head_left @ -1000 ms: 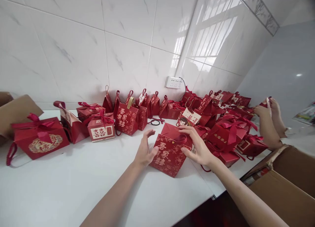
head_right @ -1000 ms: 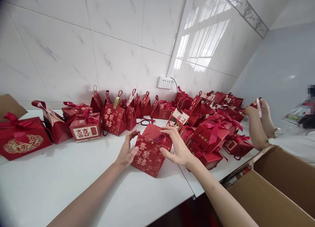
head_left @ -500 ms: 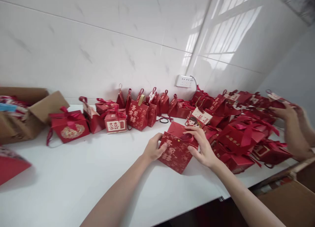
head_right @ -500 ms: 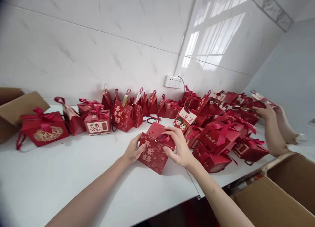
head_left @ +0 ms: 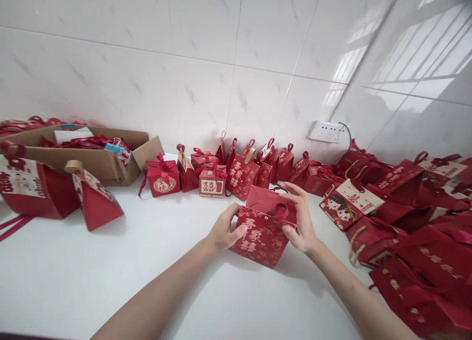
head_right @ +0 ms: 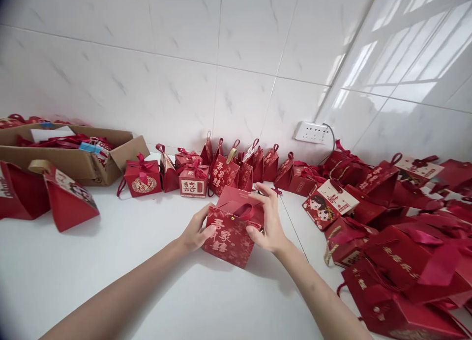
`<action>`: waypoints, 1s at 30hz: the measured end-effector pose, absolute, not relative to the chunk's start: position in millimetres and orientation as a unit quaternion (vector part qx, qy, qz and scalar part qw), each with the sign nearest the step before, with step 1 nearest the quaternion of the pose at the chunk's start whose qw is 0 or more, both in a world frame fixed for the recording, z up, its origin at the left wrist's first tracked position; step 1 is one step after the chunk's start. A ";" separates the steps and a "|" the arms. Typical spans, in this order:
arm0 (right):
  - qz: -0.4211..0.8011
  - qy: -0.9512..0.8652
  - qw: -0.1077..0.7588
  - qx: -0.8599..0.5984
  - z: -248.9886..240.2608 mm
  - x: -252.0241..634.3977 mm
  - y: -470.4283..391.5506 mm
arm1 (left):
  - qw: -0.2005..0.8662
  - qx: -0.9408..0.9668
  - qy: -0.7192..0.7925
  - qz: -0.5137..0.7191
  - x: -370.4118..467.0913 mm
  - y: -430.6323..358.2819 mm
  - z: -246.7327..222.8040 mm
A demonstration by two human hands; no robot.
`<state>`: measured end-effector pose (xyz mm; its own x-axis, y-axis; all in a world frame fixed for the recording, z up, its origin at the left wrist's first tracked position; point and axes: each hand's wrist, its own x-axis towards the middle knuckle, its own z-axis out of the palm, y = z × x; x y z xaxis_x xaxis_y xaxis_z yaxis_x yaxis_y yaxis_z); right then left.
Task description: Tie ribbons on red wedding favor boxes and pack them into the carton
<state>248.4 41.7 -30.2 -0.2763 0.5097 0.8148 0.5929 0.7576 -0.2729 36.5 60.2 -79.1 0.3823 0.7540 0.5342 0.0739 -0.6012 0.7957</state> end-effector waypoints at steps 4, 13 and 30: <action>0.059 -0.735 0.582 -0.344 -59.6 248.8 50.0 | 0.369 0.754 0.268 0.474 33.8 64.2 -81.3; 0.147 -0.803 0.448 -0.365 -76.1 271.3 53.2 | 0.403 0.742 0.246 0.475 31.7 70.4 -90.7; 0.431 -0.470 0.649 -0.415 -55.6 259.6 55.1 | 0.399 0.597 0.310 0.623 33.7 61.2 -73.2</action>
<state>259.6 55.1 -55.6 0.1866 0.9498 0.2512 -0.1689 0.2829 -0.9442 33.7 61.2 -73.2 0.0311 0.8675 0.4964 -0.1273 -0.4892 0.8628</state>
